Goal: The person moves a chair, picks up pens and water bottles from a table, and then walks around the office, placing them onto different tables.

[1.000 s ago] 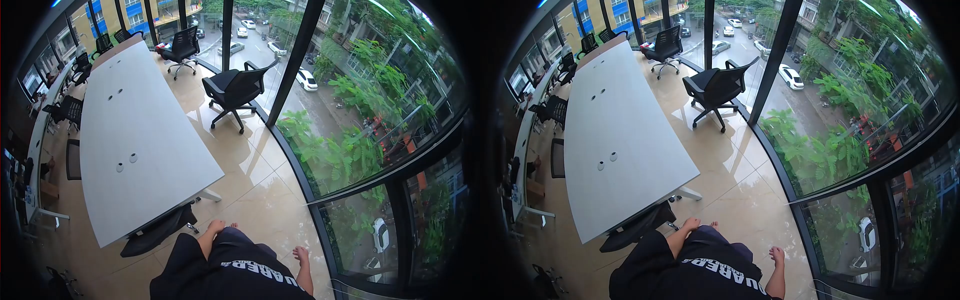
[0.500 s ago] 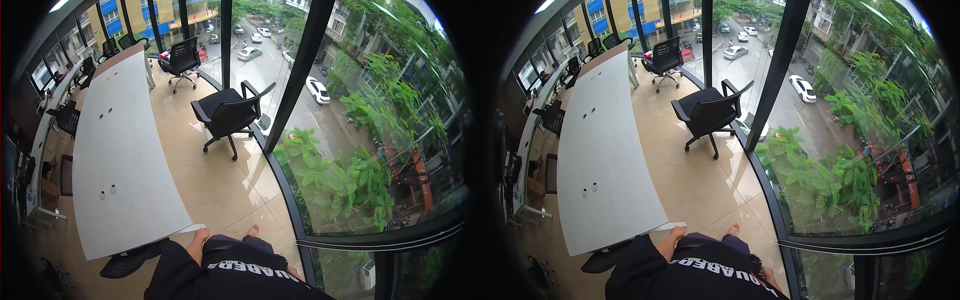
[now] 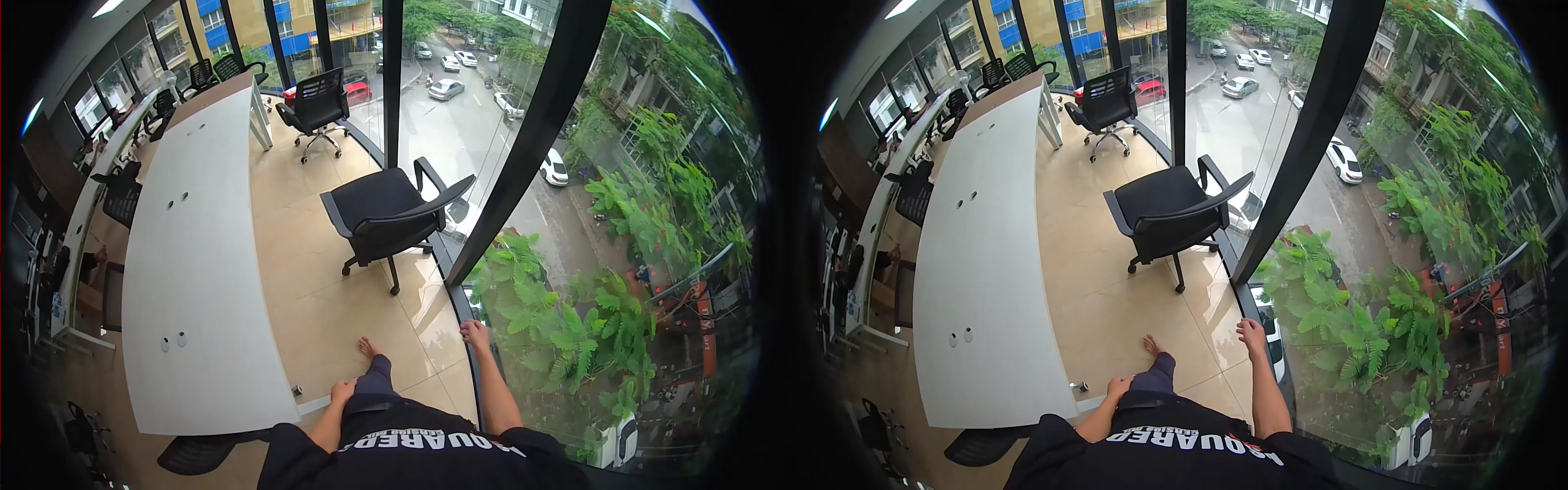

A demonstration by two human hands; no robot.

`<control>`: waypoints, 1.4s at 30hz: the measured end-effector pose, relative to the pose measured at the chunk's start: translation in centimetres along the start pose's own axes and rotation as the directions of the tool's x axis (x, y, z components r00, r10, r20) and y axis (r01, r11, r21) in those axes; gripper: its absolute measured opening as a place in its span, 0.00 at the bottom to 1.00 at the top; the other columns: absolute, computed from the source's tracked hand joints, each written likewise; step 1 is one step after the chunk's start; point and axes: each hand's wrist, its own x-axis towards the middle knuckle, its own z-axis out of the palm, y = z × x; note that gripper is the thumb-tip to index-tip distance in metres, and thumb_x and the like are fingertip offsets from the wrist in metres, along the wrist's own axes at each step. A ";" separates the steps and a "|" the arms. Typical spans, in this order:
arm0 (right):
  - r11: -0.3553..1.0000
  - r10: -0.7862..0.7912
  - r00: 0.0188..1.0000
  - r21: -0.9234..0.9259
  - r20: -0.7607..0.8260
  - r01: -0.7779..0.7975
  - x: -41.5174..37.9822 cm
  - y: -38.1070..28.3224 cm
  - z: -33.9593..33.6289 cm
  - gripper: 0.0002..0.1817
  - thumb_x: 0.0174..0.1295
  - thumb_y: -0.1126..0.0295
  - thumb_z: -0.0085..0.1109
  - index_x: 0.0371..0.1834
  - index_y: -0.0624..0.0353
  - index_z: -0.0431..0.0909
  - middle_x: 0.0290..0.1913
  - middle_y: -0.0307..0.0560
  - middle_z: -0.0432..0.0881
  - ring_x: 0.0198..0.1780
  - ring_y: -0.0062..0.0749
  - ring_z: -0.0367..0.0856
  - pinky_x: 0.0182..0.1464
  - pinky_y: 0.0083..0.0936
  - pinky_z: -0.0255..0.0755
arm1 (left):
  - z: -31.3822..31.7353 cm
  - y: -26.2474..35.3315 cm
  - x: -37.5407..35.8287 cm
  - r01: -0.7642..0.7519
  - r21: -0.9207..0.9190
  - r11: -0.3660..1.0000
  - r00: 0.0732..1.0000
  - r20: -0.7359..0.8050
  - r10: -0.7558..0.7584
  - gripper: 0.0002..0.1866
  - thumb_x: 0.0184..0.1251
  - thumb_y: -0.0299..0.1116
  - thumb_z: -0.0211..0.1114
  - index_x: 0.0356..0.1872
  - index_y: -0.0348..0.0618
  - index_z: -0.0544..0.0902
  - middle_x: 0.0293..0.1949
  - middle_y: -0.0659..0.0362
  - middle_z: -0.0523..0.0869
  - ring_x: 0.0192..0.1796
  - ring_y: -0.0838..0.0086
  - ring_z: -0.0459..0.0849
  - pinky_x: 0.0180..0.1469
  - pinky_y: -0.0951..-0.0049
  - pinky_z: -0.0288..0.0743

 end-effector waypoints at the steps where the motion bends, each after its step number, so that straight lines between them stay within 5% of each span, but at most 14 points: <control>1: 1.000 -0.006 0.999 -0.012 0.037 0.006 0.0 -1.6 2.2 0.16 0.66 0.64 0.53 0.53 0.59 0.79 0.42 0.42 0.86 0.41 0.27 0.85 0.37 0.25 0.78 | -0.3 1.9 1.8 -0.006 -0.024 1.000 1.000 -0.011 0.005 0.31 0.57 0.57 0.64 0.50 0.37 0.84 0.51 0.40 0.84 0.56 0.49 0.82 0.60 0.58 0.73; 4: 0.996 0.085 0.993 -0.047 0.079 -0.081 0.4 -2.6 7.3 0.18 0.66 0.64 0.54 0.56 0.60 0.78 0.47 0.44 0.85 0.46 0.32 0.86 0.43 0.29 0.80 | -3.2 9.5 4.7 -0.153 -0.049 0.987 0.969 -0.202 0.140 0.33 0.58 0.52 0.66 0.58 0.38 0.77 0.58 0.43 0.79 0.62 0.49 0.76 0.63 0.58 0.69; 7: 0.984 0.167 0.985 -0.066 0.052 -0.163 1.9 -5.4 10.1 0.19 0.65 0.62 0.57 0.56 0.60 0.78 0.49 0.44 0.84 0.48 0.33 0.85 0.47 0.34 0.82 | -9.1 21.5 7.2 -0.441 -0.076 0.894 0.827 -0.421 0.372 0.36 0.59 0.45 0.69 0.65 0.39 0.68 0.64 0.46 0.70 0.66 0.51 0.69 0.67 0.55 0.63; 9: 0.992 0.121 0.993 -0.026 -0.010 -0.121 5.5 -7.9 11.4 0.19 0.65 0.62 0.58 0.56 0.60 0.77 0.49 0.44 0.83 0.49 0.33 0.84 0.46 0.33 0.81 | -13.4 29.4 8.7 -0.710 0.090 0.699 0.511 -0.617 0.598 0.33 0.60 0.44 0.69 0.63 0.39 0.70 0.62 0.47 0.72 0.63 0.52 0.71 0.66 0.54 0.63; 13: 0.997 -0.021 0.996 0.076 -0.089 0.028 12.1 -15.8 13.1 0.25 0.64 0.55 0.61 0.60 0.57 0.74 0.54 0.42 0.81 0.52 0.31 0.82 0.46 0.32 0.79 | -20.5 41.9 9.6 -0.852 0.261 0.454 0.236 -0.582 0.778 0.35 0.57 0.51 0.72 0.60 0.40 0.74 0.60 0.50 0.75 0.61 0.55 0.74 0.64 0.58 0.67; 16: 0.970 -0.105 0.984 0.206 -0.141 0.133 16.7 -22.3 14.9 0.38 0.62 0.47 0.61 0.70 0.58 0.63 0.65 0.49 0.72 0.66 0.41 0.72 0.57 0.40 0.72 | -21.9 46.4 11.5 -0.917 0.188 0.351 0.282 -0.315 0.906 0.33 0.54 0.53 0.73 0.53 0.39 0.79 0.54 0.53 0.80 0.57 0.57 0.78 0.61 0.59 0.69; 20: 0.915 -0.103 0.964 0.357 -0.245 0.188 20.5 -29.9 18.0 0.39 0.59 0.51 0.65 0.69 0.60 0.62 0.60 0.48 0.74 0.59 0.35 0.75 0.55 0.39 0.71 | -19.4 46.9 14.4 -0.884 0.282 0.373 0.400 0.044 0.915 0.30 0.49 0.54 0.75 0.49 0.44 0.84 0.48 0.54 0.85 0.53 0.60 0.82 0.57 0.62 0.74; 22: 0.915 -0.182 0.945 0.306 -0.271 0.264 23.3 -31.1 19.1 0.30 0.58 0.61 0.64 0.60 0.68 0.69 0.53 0.53 0.80 0.48 0.37 0.81 0.53 0.32 0.75 | -16.1 46.4 16.9 -0.793 0.368 0.486 0.500 -0.065 0.864 0.26 0.45 0.42 0.75 0.49 0.45 0.85 0.46 0.56 0.86 0.51 0.62 0.84 0.55 0.62 0.77; 26: 0.929 -0.234 0.873 0.165 -0.428 0.330 27.8 -28.9 19.3 0.28 0.55 0.74 0.57 0.62 0.71 0.68 0.57 0.55 0.78 0.53 0.42 0.80 0.58 0.35 0.72 | -14.8 47.4 15.9 -0.689 0.427 0.586 0.604 -0.110 0.789 0.26 0.39 0.26 0.70 0.49 0.45 0.86 0.47 0.55 0.88 0.52 0.62 0.85 0.54 0.63 0.78; 30: 0.949 -0.283 0.850 -0.004 -0.444 0.314 27.2 -30.2 19.0 0.28 0.56 0.71 0.59 0.60 0.73 0.70 0.56 0.63 0.79 0.53 0.49 0.81 0.57 0.39 0.73 | -13.4 47.4 15.1 -0.645 0.504 0.574 0.637 -0.060 0.768 0.26 0.43 0.25 0.69 0.51 0.44 0.85 0.53 0.54 0.86 0.55 0.63 0.84 0.58 0.64 0.76; 35: 0.950 -0.304 0.857 -0.065 -0.416 0.305 27.5 -30.9 19.7 0.27 0.56 0.72 0.60 0.60 0.74 0.70 0.55 0.61 0.79 0.52 0.45 0.81 0.57 0.35 0.74 | -13.8 48.1 13.2 -0.565 0.494 0.661 0.743 -0.043 0.668 0.27 0.47 0.26 0.68 0.55 0.45 0.84 0.57 0.53 0.84 0.60 0.64 0.81 0.62 0.65 0.73; 38: 0.961 -0.277 0.892 -0.082 -0.358 0.265 26.8 -31.9 20.2 0.28 0.56 0.73 0.59 0.61 0.74 0.68 0.57 0.61 0.78 0.53 0.45 0.80 0.58 0.36 0.73 | -13.0 46.9 12.6 -0.598 0.533 0.598 0.543 -0.279 0.792 0.18 0.48 0.27 0.67 0.45 0.45 0.86 0.46 0.56 0.88 0.50 0.64 0.85 0.54 0.64 0.76; 41: 0.952 -0.300 0.910 -0.029 -0.286 0.304 26.1 -32.2 21.6 0.27 0.56 0.74 0.58 0.60 0.74 0.69 0.57 0.60 0.78 0.53 0.44 0.79 0.59 0.36 0.72 | -13.9 46.8 11.3 -0.529 0.455 0.716 0.745 -0.155 0.648 0.27 0.49 0.25 0.66 0.56 0.44 0.83 0.59 0.53 0.83 0.63 0.65 0.79 0.66 0.65 0.70; 42: 0.948 -0.312 0.914 -0.019 -0.261 0.318 26.5 -31.8 22.0 0.27 0.56 0.74 0.58 0.60 0.74 0.69 0.58 0.59 0.78 0.53 0.44 0.79 0.59 0.36 0.72 | -13.8 46.3 11.3 -0.516 0.450 0.729 0.743 -0.189 0.642 0.27 0.48 0.25 0.67 0.56 0.44 0.83 0.59 0.53 0.83 0.63 0.65 0.79 0.66 0.65 0.70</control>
